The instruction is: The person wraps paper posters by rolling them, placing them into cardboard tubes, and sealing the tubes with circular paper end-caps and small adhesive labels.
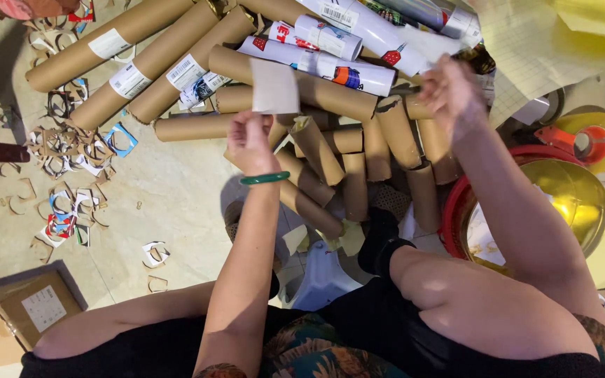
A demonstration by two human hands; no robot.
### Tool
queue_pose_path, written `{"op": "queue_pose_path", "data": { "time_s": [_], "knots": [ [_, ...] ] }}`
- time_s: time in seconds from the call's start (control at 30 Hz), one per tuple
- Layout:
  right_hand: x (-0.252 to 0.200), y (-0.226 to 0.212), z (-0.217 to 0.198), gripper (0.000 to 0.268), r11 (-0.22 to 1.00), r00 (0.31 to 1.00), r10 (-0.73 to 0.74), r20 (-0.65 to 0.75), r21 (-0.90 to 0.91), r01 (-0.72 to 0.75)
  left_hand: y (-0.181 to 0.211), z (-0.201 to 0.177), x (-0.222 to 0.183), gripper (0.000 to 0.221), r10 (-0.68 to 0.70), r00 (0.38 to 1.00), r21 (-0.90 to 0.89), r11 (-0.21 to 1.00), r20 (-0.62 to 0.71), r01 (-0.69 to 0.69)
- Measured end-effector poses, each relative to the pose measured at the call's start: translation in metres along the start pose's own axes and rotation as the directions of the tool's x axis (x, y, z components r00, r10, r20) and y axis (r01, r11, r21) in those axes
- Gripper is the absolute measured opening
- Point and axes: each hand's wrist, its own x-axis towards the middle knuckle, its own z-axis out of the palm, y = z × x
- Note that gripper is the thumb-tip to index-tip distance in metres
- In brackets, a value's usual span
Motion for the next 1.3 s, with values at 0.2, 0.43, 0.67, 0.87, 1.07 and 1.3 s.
{"op": "queue_pose_path", "data": {
  "time_s": [0.2, 0.43, 0.67, 0.87, 1.07, 1.3],
  "knots": [
    [-0.049, 0.03, 0.061, 0.05, 0.942, 0.779, 0.195, 0.597, 0.106, -0.317, -0.002, 0.017, -0.079, 0.013, 0.355, 0.632, 0.477, 0.434, 0.689, -0.764],
    [-0.022, 0.077, 0.029, 0.027, 0.991, 0.884, -0.021, 0.467, -0.106, 0.08, -0.092, -0.039, -0.062, 0.065, 0.261, 0.927, 0.748, 0.549, 0.271, -0.373],
    [-0.036, 0.063, 0.037, 0.023, 0.979, 0.844, 0.118, 0.523, 0.083, -0.189, -0.135, -0.063, -0.02, 0.08, -0.25, 0.953, 0.664, 0.744, 0.173, 0.075],
    [-0.046, 0.058, 0.06, 0.029, 0.894, 0.837, 0.227, 0.498, 0.235, -0.382, -0.091, -0.046, -0.029, 0.062, -0.427, 0.753, -0.057, 0.852, 0.5, 0.521],
    [-0.046, 0.074, 0.073, 0.026, 0.902, 0.859, 0.163, 0.485, 0.279, -0.329, -0.074, -0.029, -0.034, 0.068, -0.426, 0.799, -0.185, 0.823, 0.425, 0.537],
    [-0.046, 0.073, 0.085, 0.025, 0.929, 0.87, 0.183, 0.458, 0.209, -0.305, -0.075, -0.033, -0.032, 0.061, -0.332, 0.849, -0.05, 0.922, 0.412, 0.385]
  ]
}}
